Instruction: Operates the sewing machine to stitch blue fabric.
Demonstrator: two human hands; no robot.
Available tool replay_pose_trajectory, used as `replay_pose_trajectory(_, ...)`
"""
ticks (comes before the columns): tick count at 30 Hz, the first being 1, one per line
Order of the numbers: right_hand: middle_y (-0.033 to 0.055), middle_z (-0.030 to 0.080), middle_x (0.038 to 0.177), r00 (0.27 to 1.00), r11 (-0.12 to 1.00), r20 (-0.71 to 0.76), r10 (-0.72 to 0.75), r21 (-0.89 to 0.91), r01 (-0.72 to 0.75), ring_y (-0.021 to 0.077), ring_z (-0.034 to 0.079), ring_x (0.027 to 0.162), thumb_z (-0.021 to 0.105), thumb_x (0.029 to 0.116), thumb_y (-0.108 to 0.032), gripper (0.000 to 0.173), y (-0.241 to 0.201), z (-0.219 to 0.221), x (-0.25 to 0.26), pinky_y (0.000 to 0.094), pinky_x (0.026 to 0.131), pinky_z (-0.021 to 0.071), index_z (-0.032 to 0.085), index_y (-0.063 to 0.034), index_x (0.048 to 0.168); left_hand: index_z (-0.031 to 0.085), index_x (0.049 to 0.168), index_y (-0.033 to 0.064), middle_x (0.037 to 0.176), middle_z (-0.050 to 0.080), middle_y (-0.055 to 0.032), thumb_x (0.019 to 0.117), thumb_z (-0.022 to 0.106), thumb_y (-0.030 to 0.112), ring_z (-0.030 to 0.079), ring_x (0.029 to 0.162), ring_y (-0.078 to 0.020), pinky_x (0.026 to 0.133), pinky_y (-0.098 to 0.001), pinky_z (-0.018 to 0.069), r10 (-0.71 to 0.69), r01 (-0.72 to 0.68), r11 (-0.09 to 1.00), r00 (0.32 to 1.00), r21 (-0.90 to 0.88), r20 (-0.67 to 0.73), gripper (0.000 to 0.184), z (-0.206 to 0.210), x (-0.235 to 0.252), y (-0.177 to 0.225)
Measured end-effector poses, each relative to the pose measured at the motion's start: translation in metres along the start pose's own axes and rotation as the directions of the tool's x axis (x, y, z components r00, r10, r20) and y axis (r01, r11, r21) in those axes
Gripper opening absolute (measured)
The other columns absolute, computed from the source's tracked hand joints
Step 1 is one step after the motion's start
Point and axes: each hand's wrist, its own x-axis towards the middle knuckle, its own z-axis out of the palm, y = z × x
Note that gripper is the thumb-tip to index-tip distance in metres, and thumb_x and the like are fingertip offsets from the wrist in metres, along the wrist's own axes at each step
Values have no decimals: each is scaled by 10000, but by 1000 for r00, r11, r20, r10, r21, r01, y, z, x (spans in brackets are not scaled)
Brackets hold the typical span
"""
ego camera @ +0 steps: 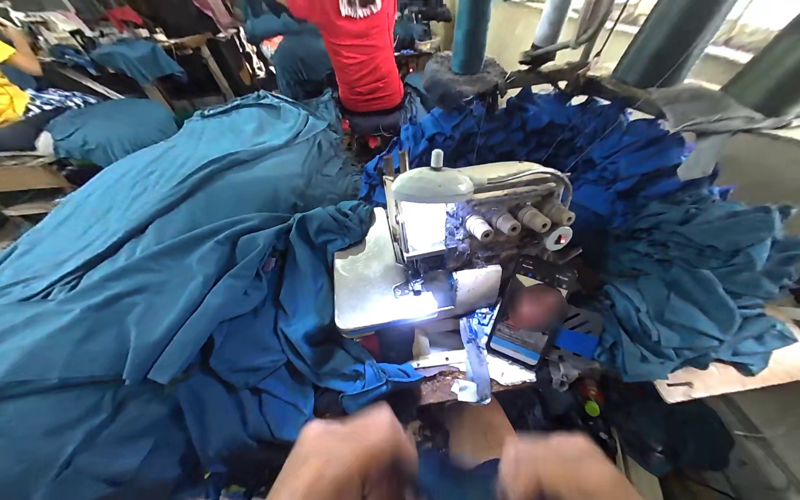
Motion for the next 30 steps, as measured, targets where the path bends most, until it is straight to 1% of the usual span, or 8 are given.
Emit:
replay_pose_trajectory(2,-46,588,663,870,970,-490,-49,-231,-75,-47,530,570,770,791,-114,155,23,22,25,113,516,454,636,-78,859,624,914,90,720,647,-4,911,649,133,589,609,-2,560,-152,505,74,97,955,837,280,-542,50,35,19,-14)
replay_pose_trajectory(4,-84,583,676,736,939,-651,-184,-339,-65,-87,505,571,785,788,-121,186,37,30,42,68,517,437,642,-106,905,632,903,103,686,637,10,901,651,153,570,575,-6,532,-149,478,175,154,905,715,397,-677,54,53,31,-22)
replay_pose_trajectory(7,-37,593,794,750,875,-597,-285,-482,-51,-44,548,699,753,894,-193,221,43,31,44,84,639,485,644,-87,1054,648,903,142,795,621,-8,934,608,190,593,690,-76,590,-205,489,213,158,860,753,486,-622,69,61,29,-24)
replay_pose_trajectory(13,33,674,955,874,808,-461,-153,-567,-157,22,655,850,697,831,-112,211,52,30,34,134,729,565,781,-135,1023,725,943,144,1015,718,-22,914,599,59,706,952,-106,777,-254,606,74,151,889,884,433,-461,155,58,16,-37)
replay_pose_trajectory(16,70,710,936,939,779,-332,-91,-611,-140,117,686,854,626,886,-77,266,59,29,27,222,754,575,796,-164,1070,759,1002,114,973,740,-23,889,598,20,720,904,-94,774,-237,608,20,159,907,908,389,-418,218,55,2,-45)
replay_pose_trajectory(22,40,663,799,982,767,-145,-118,-642,-3,108,637,752,595,1018,-287,243,77,45,15,202,671,534,784,-142,972,777,972,112,945,721,-29,862,638,81,701,870,-94,729,-231,595,-27,247,878,881,410,-473,181,62,-28,-58)
replay_pose_trajectory(26,117,725,844,985,871,-135,112,-464,-163,204,703,794,659,982,-188,180,74,55,8,335,735,579,803,-79,978,784,1004,40,960,766,-81,962,680,139,734,908,-116,853,-257,596,-290,347,932,888,106,-357,150,54,-54,-55)
replay_pose_trajectory(30,104,757,908,961,906,-149,232,-326,-269,158,714,848,697,987,-225,196,73,63,16,295,810,582,798,-63,1027,774,946,88,922,730,-24,991,670,243,685,839,-35,752,-188,577,-312,386,918,846,92,-433,193,55,-65,-69)
